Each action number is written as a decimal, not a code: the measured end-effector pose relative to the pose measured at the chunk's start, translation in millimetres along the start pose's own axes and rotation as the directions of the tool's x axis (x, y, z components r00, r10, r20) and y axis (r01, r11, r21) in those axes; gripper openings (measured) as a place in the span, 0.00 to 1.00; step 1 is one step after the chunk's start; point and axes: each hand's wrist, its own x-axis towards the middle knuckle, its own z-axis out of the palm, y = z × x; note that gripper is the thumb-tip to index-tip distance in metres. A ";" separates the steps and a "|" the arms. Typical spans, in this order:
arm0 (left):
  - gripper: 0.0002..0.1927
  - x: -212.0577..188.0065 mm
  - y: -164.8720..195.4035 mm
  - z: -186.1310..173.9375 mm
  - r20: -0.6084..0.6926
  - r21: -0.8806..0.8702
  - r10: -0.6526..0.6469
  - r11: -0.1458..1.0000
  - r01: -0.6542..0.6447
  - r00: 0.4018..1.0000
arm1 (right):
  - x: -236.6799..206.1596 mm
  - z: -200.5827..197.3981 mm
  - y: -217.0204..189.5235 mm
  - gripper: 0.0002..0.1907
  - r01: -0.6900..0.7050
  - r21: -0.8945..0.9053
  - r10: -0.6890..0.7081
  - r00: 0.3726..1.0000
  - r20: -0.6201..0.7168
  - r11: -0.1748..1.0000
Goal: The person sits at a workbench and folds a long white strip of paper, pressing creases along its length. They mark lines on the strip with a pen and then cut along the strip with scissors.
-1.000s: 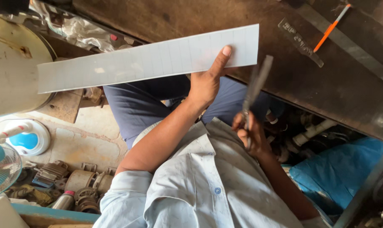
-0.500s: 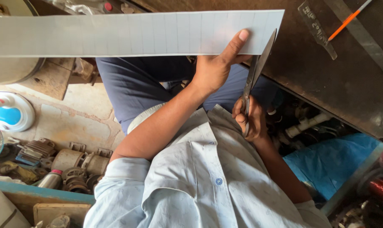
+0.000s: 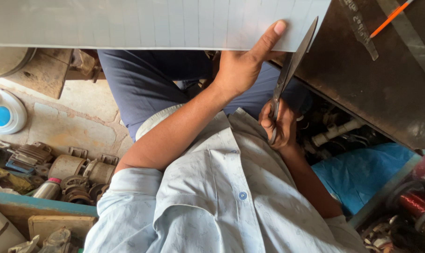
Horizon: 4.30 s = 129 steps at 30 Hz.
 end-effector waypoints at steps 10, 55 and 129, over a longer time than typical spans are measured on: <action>0.23 -1.9 3.6 -0.8 0.024 0.055 0.022 0.998 -0.024 0.999 | 1.5 4.0 6.3 0.31 0.067 -0.017 -0.068 0.997 -0.023 0.998; 0.15 -33.8 16.7 6.0 0.078 0.329 0.097 0.937 -0.117 0.992 | 12.6 11.0 14.9 0.35 0.174 0.066 -0.170 0.983 -0.064 0.982; 0.25 -14.1 14.6 -8.5 -0.013 0.149 0.127 0.981 -0.124 0.992 | 22.1 22.8 -2.1 0.41 0.146 -0.089 -0.144 0.989 0.021 0.985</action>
